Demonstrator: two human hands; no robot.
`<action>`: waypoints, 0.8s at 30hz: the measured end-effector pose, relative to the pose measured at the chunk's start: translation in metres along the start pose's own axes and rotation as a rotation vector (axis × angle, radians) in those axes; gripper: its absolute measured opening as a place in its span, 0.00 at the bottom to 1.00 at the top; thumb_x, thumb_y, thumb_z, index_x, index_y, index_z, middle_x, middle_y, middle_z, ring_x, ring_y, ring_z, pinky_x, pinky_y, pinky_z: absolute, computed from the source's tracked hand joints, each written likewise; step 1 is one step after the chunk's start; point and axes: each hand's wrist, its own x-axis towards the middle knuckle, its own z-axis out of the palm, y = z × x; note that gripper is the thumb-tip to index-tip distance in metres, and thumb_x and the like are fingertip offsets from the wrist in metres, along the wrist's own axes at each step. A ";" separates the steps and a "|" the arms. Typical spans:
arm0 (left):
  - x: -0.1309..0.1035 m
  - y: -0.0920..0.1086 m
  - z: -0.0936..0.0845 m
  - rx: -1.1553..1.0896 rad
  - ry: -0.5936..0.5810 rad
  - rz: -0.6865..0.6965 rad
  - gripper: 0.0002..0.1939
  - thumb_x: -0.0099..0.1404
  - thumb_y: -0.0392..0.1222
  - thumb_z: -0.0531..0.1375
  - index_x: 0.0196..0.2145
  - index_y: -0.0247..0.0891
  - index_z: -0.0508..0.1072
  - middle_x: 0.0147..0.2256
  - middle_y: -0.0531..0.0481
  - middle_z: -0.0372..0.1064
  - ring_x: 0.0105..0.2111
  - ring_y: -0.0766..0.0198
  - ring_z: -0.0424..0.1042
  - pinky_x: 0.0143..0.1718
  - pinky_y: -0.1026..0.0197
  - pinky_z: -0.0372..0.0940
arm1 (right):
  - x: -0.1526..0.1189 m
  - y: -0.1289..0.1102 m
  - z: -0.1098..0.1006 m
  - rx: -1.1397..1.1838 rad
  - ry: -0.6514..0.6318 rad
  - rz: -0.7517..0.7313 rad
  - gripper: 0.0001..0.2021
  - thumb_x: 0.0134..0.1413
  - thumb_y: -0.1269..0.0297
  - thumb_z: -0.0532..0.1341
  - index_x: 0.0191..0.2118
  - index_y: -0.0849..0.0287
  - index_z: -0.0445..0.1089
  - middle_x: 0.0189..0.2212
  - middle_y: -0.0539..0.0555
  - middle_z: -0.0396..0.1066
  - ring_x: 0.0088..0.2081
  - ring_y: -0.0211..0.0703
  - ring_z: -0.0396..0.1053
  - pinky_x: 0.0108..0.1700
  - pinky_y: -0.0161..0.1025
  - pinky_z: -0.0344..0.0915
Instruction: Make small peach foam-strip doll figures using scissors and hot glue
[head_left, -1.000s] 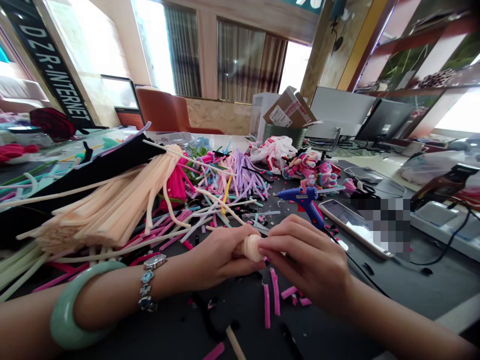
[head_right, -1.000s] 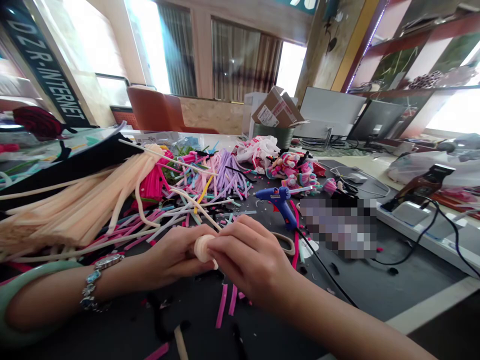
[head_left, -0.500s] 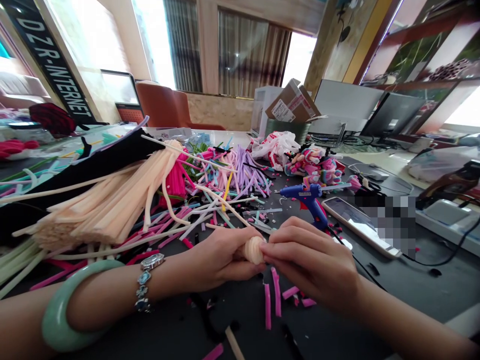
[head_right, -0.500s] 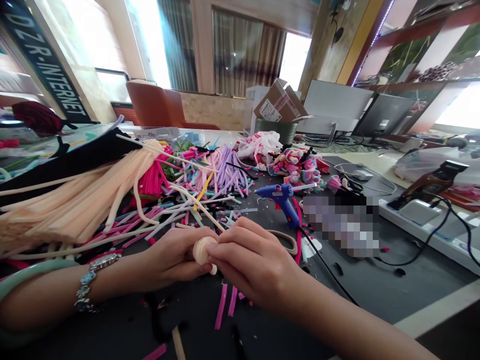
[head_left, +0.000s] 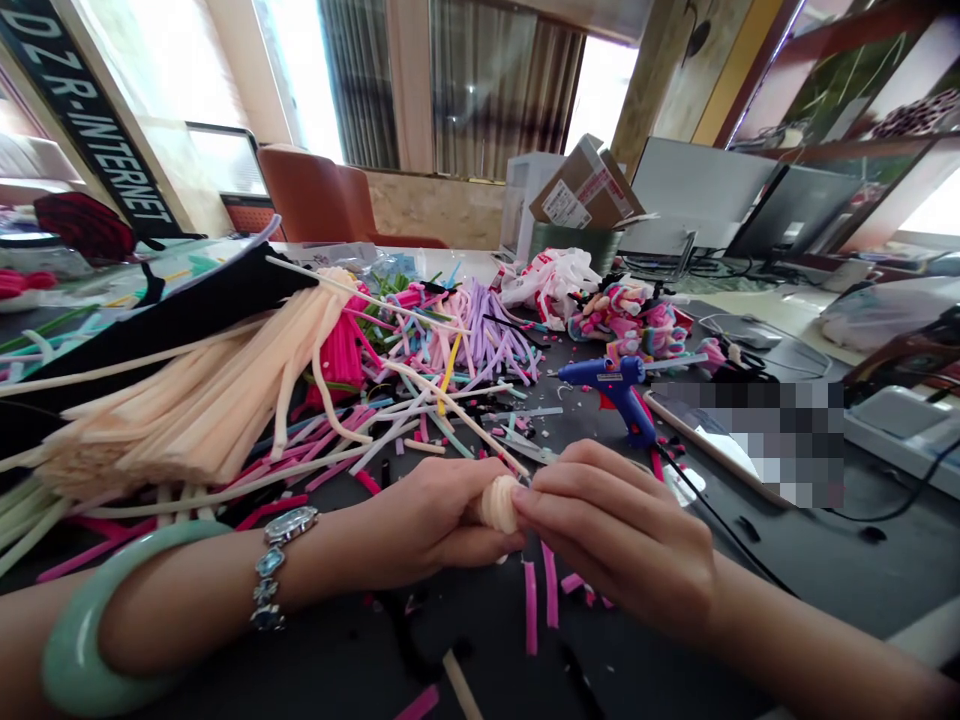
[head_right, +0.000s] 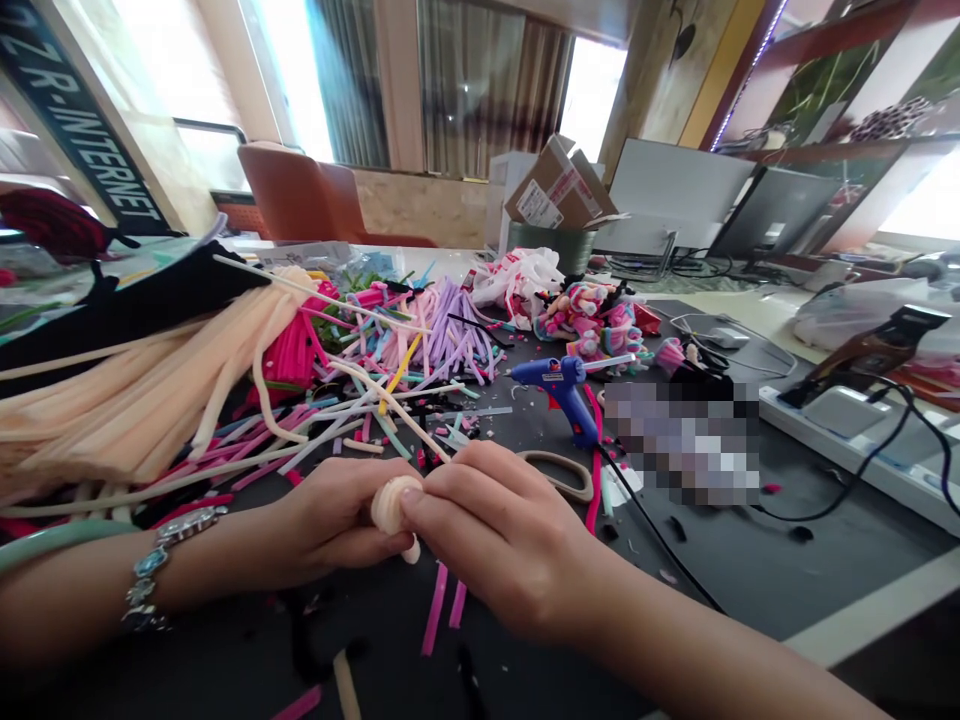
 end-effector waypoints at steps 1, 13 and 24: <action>-0.001 0.000 0.000 0.020 -0.003 -0.004 0.11 0.65 0.47 0.55 0.34 0.35 0.65 0.28 0.52 0.66 0.27 0.69 0.64 0.29 0.69 0.59 | -0.001 -0.001 0.000 -0.013 -0.008 -0.005 0.11 0.57 0.74 0.57 0.47 0.62 0.66 0.35 0.56 0.71 0.36 0.42 0.67 0.39 0.42 0.68; -0.005 0.000 0.004 0.018 -0.044 -0.030 0.08 0.63 0.44 0.56 0.33 0.37 0.64 0.25 0.57 0.61 0.24 0.72 0.60 0.26 0.70 0.55 | -0.009 -0.001 0.006 0.111 -0.004 -0.016 0.12 0.56 0.77 0.57 0.47 0.66 0.66 0.37 0.58 0.68 0.38 0.43 0.63 0.39 0.42 0.67; -0.006 0.000 0.008 0.058 -0.067 0.004 0.10 0.63 0.46 0.56 0.30 0.38 0.61 0.23 0.57 0.57 0.22 0.71 0.57 0.23 0.68 0.50 | -0.012 -0.001 0.009 0.163 0.007 -0.056 0.13 0.54 0.80 0.57 0.46 0.73 0.67 0.38 0.61 0.68 0.39 0.45 0.62 0.38 0.44 0.67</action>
